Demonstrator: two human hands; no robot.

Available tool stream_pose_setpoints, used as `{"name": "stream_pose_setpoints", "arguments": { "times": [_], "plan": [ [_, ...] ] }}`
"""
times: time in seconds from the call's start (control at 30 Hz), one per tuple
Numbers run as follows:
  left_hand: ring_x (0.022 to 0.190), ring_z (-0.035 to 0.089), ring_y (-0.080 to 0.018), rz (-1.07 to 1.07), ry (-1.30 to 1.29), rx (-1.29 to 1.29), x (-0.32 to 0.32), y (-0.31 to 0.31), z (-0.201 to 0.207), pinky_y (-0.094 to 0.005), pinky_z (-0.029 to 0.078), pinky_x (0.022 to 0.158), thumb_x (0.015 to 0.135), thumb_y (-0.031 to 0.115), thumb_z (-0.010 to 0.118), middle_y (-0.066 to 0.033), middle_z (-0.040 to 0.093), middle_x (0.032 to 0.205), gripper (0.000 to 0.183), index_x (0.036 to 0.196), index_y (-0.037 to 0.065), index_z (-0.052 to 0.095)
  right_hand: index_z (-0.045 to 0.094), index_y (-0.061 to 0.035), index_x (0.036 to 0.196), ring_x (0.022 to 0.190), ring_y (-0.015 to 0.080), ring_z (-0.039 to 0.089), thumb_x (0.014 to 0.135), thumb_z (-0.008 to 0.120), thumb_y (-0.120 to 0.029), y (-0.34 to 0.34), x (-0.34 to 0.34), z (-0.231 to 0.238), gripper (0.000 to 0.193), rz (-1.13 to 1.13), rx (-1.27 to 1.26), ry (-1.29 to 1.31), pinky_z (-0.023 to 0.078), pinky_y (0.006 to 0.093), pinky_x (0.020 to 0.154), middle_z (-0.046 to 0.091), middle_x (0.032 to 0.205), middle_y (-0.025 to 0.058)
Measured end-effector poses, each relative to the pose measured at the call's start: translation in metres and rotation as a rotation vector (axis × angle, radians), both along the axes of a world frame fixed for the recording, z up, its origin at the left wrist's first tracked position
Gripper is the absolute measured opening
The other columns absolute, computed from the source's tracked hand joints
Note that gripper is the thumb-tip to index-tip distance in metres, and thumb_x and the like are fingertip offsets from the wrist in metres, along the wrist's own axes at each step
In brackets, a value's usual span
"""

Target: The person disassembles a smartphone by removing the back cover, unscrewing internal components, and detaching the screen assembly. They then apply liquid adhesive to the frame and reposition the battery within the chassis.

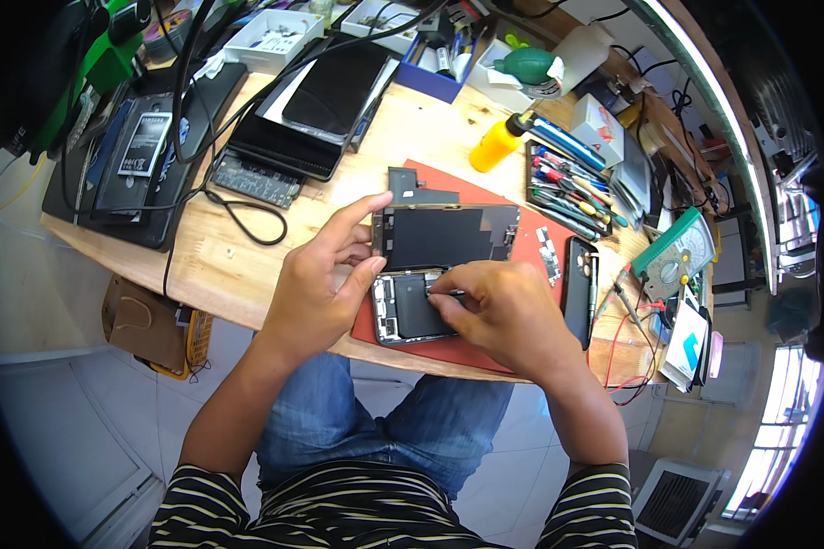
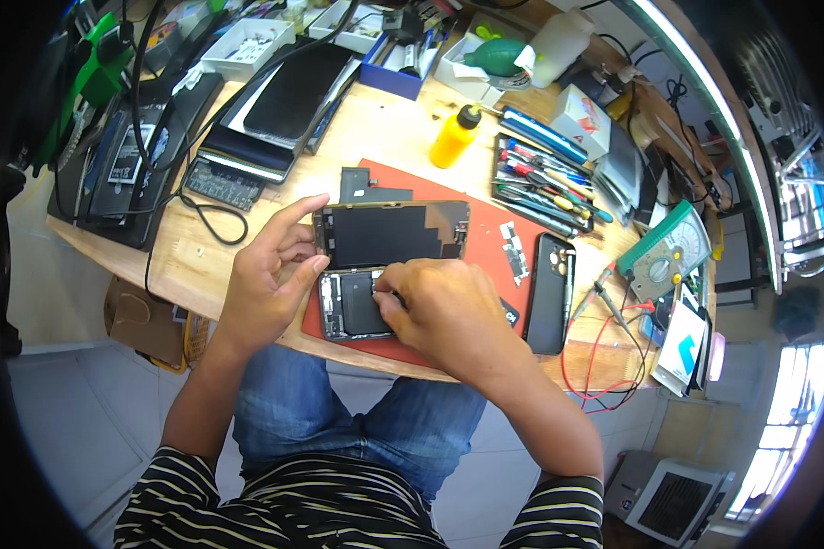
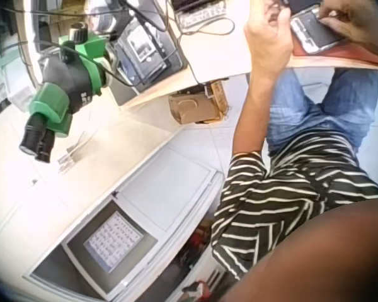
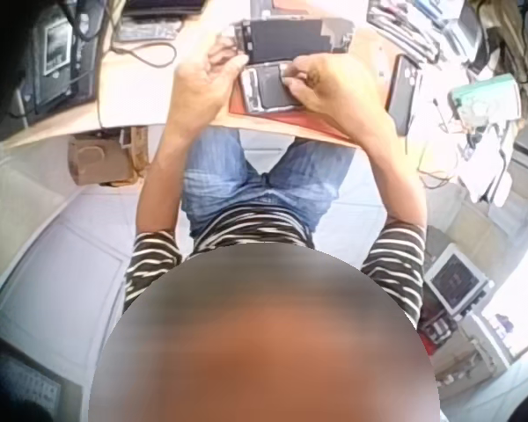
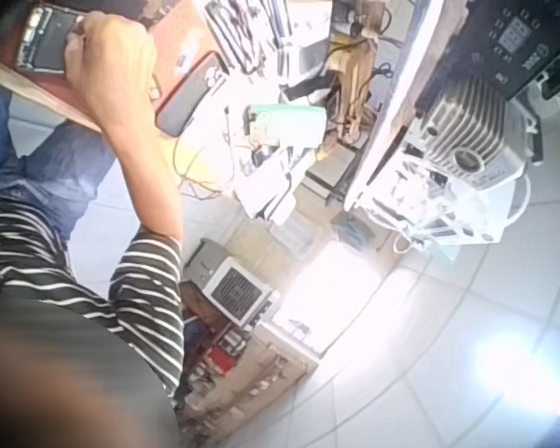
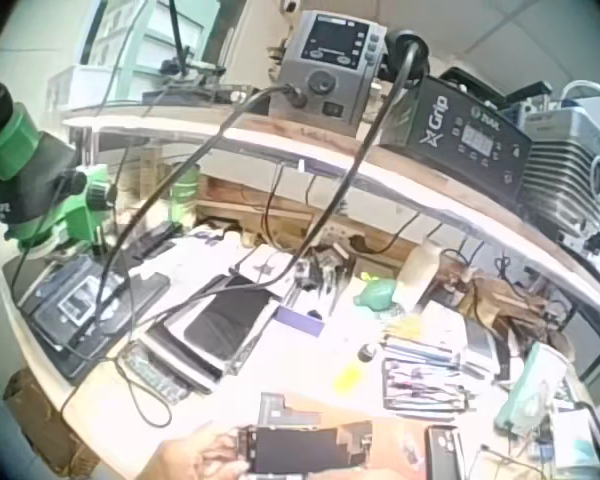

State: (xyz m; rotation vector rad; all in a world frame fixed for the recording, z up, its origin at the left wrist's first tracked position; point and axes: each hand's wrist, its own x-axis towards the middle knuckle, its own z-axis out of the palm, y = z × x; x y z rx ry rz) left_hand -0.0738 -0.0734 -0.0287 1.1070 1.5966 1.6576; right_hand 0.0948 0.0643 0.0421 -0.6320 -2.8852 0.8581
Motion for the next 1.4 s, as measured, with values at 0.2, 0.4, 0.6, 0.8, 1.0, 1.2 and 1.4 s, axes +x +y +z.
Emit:
{"name": "stream_pose_setpoints", "arguments": {
  "times": [0.2, 0.4, 0.6, 0.8, 1.0, 1.2, 1.4],
  "plan": [
    [0.102, 0.071, -0.0157, -0.008, -0.036, 0.015, 0.0004, 0.0003, 0.0020, -0.0288, 0.055, 0.092, 0.095, -0.011, 0.062, -0.0146, 0.073, 0.110, 0.060, 0.152, 0.005, 0.050, 0.077, -0.0028, 0.099, 0.074, 0.0318, 0.072, 0.089, 0.076, -0.014, 0.0007, 0.0015, -0.0018, 0.015, -0.002, 0.016, -0.010, 0.056, 0.0407, 0.068, 0.073, 0.085, 0.0170],
    [0.108, 0.067, -0.0151, -0.049, -0.058, -0.031, -0.0009, -0.0017, 0.0047, -0.0275, 0.052, 0.097, 0.096, -0.012, 0.061, -0.0128, 0.069, 0.114, 0.061, 0.154, 0.000, 0.045, 0.076, -0.0045, 0.097, 0.070, 0.0313, 0.070, 0.090, 0.074, -0.018, 0.0024, 0.0011, -0.0024, 0.015, 0.001, 0.030, -0.067, 0.054, 0.0427, 0.066, 0.070, 0.077, 0.0161],
    [0.108, 0.067, -0.0153, -0.046, -0.054, -0.035, -0.0008, -0.0015, 0.0040, -0.0278, 0.052, 0.097, 0.097, -0.010, 0.062, -0.0134, 0.070, 0.116, 0.061, 0.154, 0.001, 0.045, 0.076, -0.0050, 0.099, 0.067, 0.0308, 0.069, 0.090, 0.074, -0.019, -0.0002, 0.0008, -0.0034, 0.016, -0.024, 0.009, -0.061, 0.053, 0.0425, 0.064, 0.069, 0.073, 0.0159],
    [0.106, 0.067, -0.0148, -0.051, -0.055, -0.020, -0.0010, -0.0011, 0.0039, -0.0274, 0.052, 0.096, 0.097, -0.010, 0.062, -0.0129, 0.069, 0.114, 0.061, 0.154, 0.000, 0.044, 0.075, -0.0056, 0.099, 0.062, 0.0301, 0.068, 0.091, 0.075, -0.019, 0.0024, 0.0009, -0.0028, 0.016, -0.048, -0.038, -0.071, 0.051, 0.0421, 0.061, 0.067, 0.068, 0.0149],
    [0.107, 0.067, -0.0154, -0.055, -0.061, -0.032, -0.0009, -0.0018, 0.0051, -0.0276, 0.052, 0.097, 0.096, -0.011, 0.061, -0.0136, 0.069, 0.114, 0.061, 0.154, 0.000, 0.045, 0.077, -0.0056, 0.097, 0.063, 0.0303, 0.069, 0.090, 0.075, -0.019, 0.0065, 0.0004, 0.0000, 0.015, -0.031, -0.017, -0.060, 0.052, 0.0417, 0.062, 0.068, 0.069, 0.0154],
    [0.106, 0.067, -0.0148, -0.032, -0.057, -0.038, -0.0001, -0.0018, 0.0044, -0.0274, 0.052, 0.097, 0.095, -0.012, 0.061, -0.0132, 0.069, 0.114, 0.061, 0.153, 0.000, 0.046, 0.072, -0.0052, 0.102, 0.075, 0.0370, 0.072, 0.091, 0.071, -0.019, 0.0065, -0.0030, -0.0014, 0.018, 0.015, -0.001, -0.128, 0.056, 0.0472, 0.071, 0.072, 0.078, 0.0177],
    [0.106, 0.066, -0.0142, -0.031, -0.085, -0.049, 0.0000, -0.0019, 0.0039, -0.0273, 0.052, 0.097, 0.096, -0.011, 0.062, -0.0122, 0.069, 0.114, 0.061, 0.154, 0.001, 0.047, 0.059, -0.0040, 0.109, 0.078, 0.0426, 0.071, 0.097, 0.065, -0.020, 0.0048, -0.0037, -0.0047, 0.021, 0.045, 0.030, -0.227, 0.055, 0.0530, 0.071, 0.073, 0.084, 0.0197]
  ]
}}
